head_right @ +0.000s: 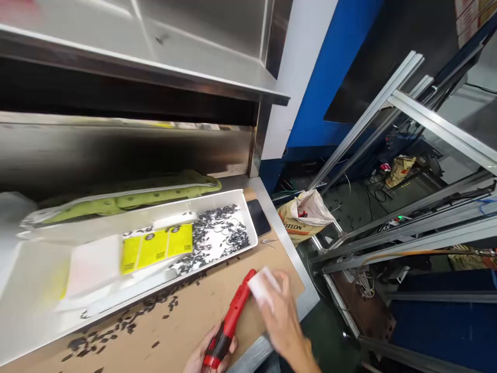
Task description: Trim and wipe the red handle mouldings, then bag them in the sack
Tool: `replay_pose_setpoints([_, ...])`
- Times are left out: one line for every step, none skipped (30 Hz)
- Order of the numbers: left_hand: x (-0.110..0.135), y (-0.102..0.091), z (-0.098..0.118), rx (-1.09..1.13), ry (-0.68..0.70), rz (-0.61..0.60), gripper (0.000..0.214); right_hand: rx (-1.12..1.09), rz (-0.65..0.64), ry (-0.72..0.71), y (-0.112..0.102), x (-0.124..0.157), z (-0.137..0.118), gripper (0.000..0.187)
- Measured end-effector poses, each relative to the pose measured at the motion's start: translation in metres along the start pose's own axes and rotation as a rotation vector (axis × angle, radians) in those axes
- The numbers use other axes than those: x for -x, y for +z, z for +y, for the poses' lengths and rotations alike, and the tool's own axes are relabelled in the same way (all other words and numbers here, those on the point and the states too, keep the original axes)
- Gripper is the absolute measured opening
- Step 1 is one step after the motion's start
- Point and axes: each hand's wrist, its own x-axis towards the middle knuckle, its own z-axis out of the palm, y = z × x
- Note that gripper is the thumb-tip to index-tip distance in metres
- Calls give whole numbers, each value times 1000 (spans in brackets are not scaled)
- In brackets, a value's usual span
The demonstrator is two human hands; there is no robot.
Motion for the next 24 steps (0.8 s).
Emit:
replay_pose_setpoints([-7, 7, 0, -15, 0, -8, 11, -6, -37, -17, 8, 9, 4, 45])
replay_pose_setpoints([-12, 12, 0, -28, -4, -12, 12, -7, -60, -37, 15, 13, 7, 44])
replay_pose_setpoints([-17, 15, 0, -45, -8, -18, 15, -2, -61, -48, 21, 12, 10, 44])
replay_pose_setpoints([-21, 16, 1, -72, -8, -32, 19, 7, -37, -40, 26, 8, 13, 43])
replay_pose_setpoints([-24, 17, 1, -110, -1, -57, 24, 17, 3, -14, 31, 3, 16, 43])
replay_pose_setpoints([-26, 16, 1, -156, 8, -83, 29, 20, 46, 25, 34, -1, 19, 44])
replay_pose_setpoints([-28, 14, 1, -203, 19, -100, 36, 21, 75, 60, 37, -3, 21, 45])
replay_pose_setpoints([-29, 13, 0, -249, 21, -101, 43, 21, 81, 72, 40, -2, 22, 47])
replay_pose_setpoints([-30, 11, 0, -289, 15, -85, 49, 17, 64, 58, 42, 1, 21, 49])
replay_pose_setpoints([-31, 11, -1, -320, 4, -48, 53, 7, 28, 23, 44, 5, 20, 51])
replay_pose_setpoints([-32, 10, -2, -346, -5, -9, 56, -5, -9, -15, 46, 9, 19, 52])
replay_pose_setpoints([-32, 11, -3, -370, -1, 15, 58, -18, -31, -39, 46, 13, 17, 53])
replay_pose_setpoints([-33, 12, -5, -393, 14, 20, 59, -28, -31, -34, 47, 14, 16, 53])
replay_pose_setpoints([-33, 13, -6, -411, 36, 14, 61, -34, -9, -2, 47, 15, 14, 52])
replay_pose_setpoints([-32, 14, -7, -422, 59, 7, 64, -36, 20, 36, 47, 15, 13, 52])
replay_pose_setpoints([-32, 15, -8, -428, 73, 7, 67, -33, 49, 68, 47, 15, 12, 52])
replay_pose_setpoints([-31, 15, -8, -430, 77, 12, 68, -32, 67, 84, 48, 15, 10, 54])
replay_pose_setpoints([-30, 15, -9, -430, 76, 24, 67, -39, 63, 75, 49, 16, 9, 56])
replay_pose_setpoints([-30, 15, -9, -425, 72, 33, 63, -48, 43, 48, 50, 18, 8, 58])
replay_pose_setpoints([-29, 15, -9, -418, 68, 37, 59, -56, 23, 18, 50, 18, 8, 59])
replay_pose_setpoints([-29, 14, -8, -409, 64, 30, 55, -63, 8, -2, 50, 17, 9, 59])
replay_pose_setpoints([-29, 14, -7, -399, 59, 16, 52, -61, 13, 1, 50, 15, 10, 57])
replay_pose_setpoints([-29, 13, -5, -386, 53, 5, 51, -60, 33, 19, 50, 13, 12, 55])
replay_pose_setpoints([-29, 13, -3, -368, 39, 1, 51, -58, 63, 45, 50, 11, 14, 54])
